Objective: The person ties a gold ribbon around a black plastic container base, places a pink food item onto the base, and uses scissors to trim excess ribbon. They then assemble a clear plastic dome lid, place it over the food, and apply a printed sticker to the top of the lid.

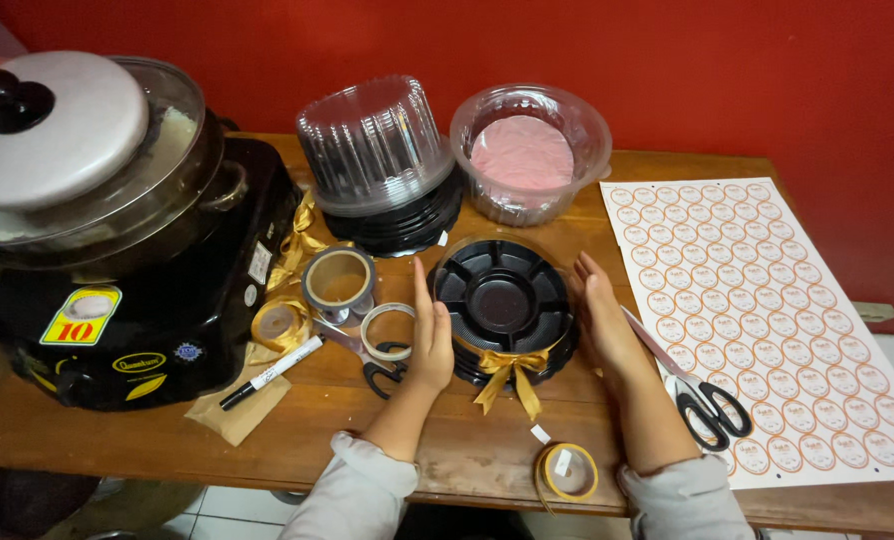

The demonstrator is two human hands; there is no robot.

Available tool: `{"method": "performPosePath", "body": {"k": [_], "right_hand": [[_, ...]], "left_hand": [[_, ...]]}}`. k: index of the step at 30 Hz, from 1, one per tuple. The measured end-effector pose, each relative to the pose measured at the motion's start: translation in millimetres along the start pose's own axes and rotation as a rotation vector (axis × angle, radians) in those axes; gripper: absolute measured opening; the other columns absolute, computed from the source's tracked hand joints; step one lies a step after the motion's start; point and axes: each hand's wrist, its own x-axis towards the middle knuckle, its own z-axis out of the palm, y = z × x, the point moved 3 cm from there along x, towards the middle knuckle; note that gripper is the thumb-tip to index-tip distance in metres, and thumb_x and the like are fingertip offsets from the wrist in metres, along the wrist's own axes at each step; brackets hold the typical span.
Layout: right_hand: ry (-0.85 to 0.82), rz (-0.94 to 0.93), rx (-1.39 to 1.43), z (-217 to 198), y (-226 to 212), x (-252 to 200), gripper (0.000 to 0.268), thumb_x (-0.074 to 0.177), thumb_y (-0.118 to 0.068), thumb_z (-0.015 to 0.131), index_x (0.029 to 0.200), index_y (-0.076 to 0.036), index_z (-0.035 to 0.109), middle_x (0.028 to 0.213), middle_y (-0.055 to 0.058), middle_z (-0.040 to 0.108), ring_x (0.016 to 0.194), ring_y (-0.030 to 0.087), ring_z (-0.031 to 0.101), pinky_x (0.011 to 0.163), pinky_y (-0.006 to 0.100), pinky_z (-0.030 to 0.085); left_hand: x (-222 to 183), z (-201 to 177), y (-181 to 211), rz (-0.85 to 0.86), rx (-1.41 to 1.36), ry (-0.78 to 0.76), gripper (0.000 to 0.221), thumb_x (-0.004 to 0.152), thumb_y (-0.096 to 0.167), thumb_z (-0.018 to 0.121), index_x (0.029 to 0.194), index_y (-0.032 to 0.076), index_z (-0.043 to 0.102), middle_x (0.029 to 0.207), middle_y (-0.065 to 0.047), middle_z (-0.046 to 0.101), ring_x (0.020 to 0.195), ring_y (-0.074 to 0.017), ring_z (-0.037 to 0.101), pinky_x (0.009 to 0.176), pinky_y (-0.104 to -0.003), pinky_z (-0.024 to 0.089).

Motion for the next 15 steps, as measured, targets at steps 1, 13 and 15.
{"method": "performPosePath", "body": {"k": [1,13,15], "right_hand": [[0.002,0.003,-0.003,1.0,-6.6,-4.8,0.066,0.107,-0.044,0.029,0.164,-0.011,0.015,0.167,0.03,0.008,0.15,0.052,0.01,0.12,0.063,0.009],[0.053,-0.233,-0.457,-18.6,-111.1,75.7,0.049,0.105,-0.022,0.056,0.149,-0.002,0.048,0.141,0.026,0.055,0.137,0.042,0.05,0.112,0.055,0.04],[0.007,-0.347,-0.512,-20.7,-110.1,129.0,0.047,0.097,-0.014,0.068,0.142,-0.003,0.055,0.134,0.025,0.06,0.131,0.044,0.054,0.107,0.054,0.045]], "left_hand": [[-0.1,-0.1,-4.3,-0.003,-0.003,0.0,0.06,0.11,0.021,0.026,0.163,0.005,0.004,0.169,-0.02,-0.001,0.155,-0.033,0.002,0.127,-0.047,0.005],[108.3,2.0,64.0,0.208,0.089,-0.018,0.05,0.104,0.007,0.051,0.149,-0.006,0.037,0.154,-0.028,0.039,0.147,-0.0399,0.032,0.122,-0.049,0.024],[152.6,19.1,64.8,0.301,0.296,-0.149,0.046,0.093,0.013,0.07,0.134,-0.003,0.056,0.13,-0.024,0.06,0.126,-0.0444,0.057,0.11,-0.051,0.042]]}}
